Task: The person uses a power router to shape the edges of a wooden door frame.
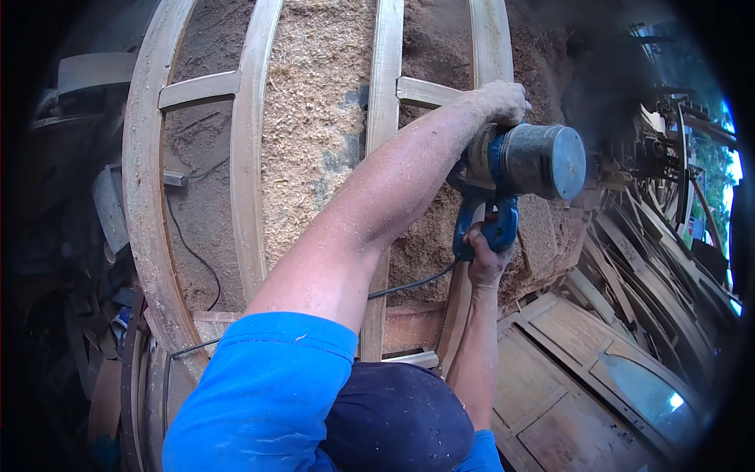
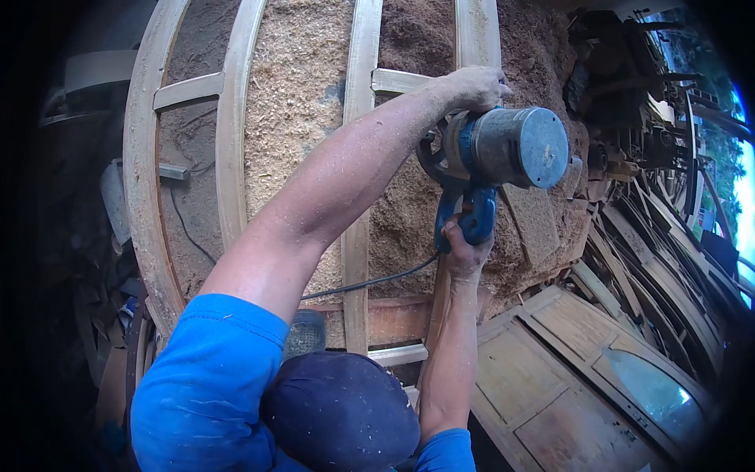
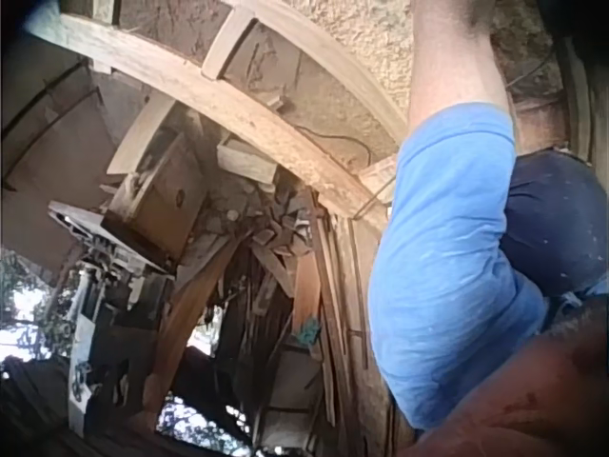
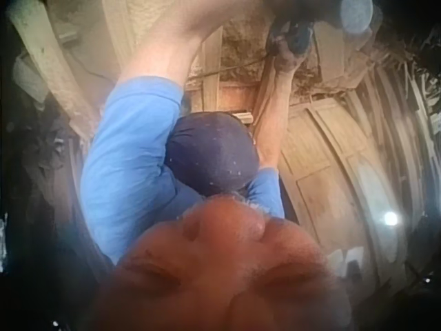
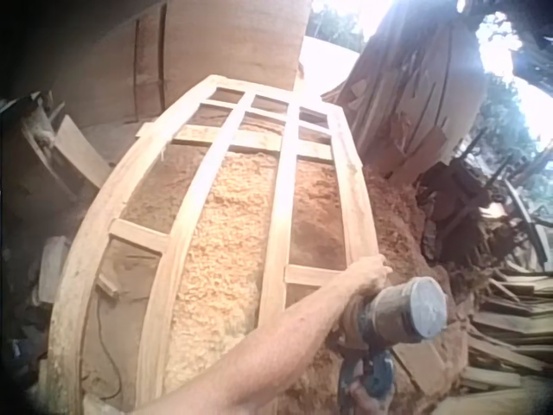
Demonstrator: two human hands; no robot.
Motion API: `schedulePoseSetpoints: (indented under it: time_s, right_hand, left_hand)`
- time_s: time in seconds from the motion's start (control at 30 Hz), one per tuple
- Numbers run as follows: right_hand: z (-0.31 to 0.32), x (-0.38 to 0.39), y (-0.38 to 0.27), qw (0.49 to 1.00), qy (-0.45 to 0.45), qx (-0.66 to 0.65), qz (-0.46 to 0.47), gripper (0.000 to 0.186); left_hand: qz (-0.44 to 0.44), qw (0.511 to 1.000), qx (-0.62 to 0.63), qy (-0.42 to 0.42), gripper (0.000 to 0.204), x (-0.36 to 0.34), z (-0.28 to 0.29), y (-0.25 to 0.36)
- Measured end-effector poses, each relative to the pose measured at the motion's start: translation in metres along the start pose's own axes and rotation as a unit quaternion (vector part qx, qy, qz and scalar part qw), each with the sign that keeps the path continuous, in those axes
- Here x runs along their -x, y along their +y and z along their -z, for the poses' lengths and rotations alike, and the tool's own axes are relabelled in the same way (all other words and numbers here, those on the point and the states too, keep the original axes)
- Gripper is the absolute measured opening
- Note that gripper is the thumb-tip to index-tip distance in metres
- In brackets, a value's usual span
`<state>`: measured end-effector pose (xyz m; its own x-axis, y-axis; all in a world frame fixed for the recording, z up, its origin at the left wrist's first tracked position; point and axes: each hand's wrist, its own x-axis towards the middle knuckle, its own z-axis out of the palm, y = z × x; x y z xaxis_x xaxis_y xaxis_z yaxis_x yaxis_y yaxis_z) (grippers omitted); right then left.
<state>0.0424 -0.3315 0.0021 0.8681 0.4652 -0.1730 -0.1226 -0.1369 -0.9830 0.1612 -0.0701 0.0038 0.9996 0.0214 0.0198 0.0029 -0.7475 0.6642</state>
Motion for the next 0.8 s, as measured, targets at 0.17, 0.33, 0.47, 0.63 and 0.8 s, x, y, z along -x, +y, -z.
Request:
schedulePoseSetpoints:
  time_s: [0.17, 0.33, 0.47, 0.63, 0.8]
  right_hand:
    - [0.001, 0.004, 0.002, 1.0, 0.004, 0.004, 0.003, 0.04]
    - [0.0, 0.009, 0.002, 1.0, 0.002, 0.01, 0.0, 0.04]
    - [0.008, 0.015, 0.007, 1.0, 0.007, 0.0, 0.0, 0.04]
    - [0.008, 0.017, 0.005, 1.0, 0.003, -0.004, 0.003, 0.044]
    - [0.003, 0.025, 0.011, 0.998, 0.004, -0.062, -0.004, 0.054]
  left_hand:
    - [-0.013, 0.999, -0.041, -0.013, 0.038, -0.004, -0.002, -0.002]
    - [-0.003, 1.0, -0.015, -0.018, 0.038, -0.008, -0.009, -0.005]
    - [-0.033, 0.998, -0.053, -0.018, 0.037, 0.005, -0.006, 0.007]
    - [-0.016, 0.998, -0.052, -0.04, 0.042, 0.015, 0.006, 0.015]
    - [-0.017, 0.999, -0.037, -0.016, 0.039, 0.019, -0.005, 0.011]
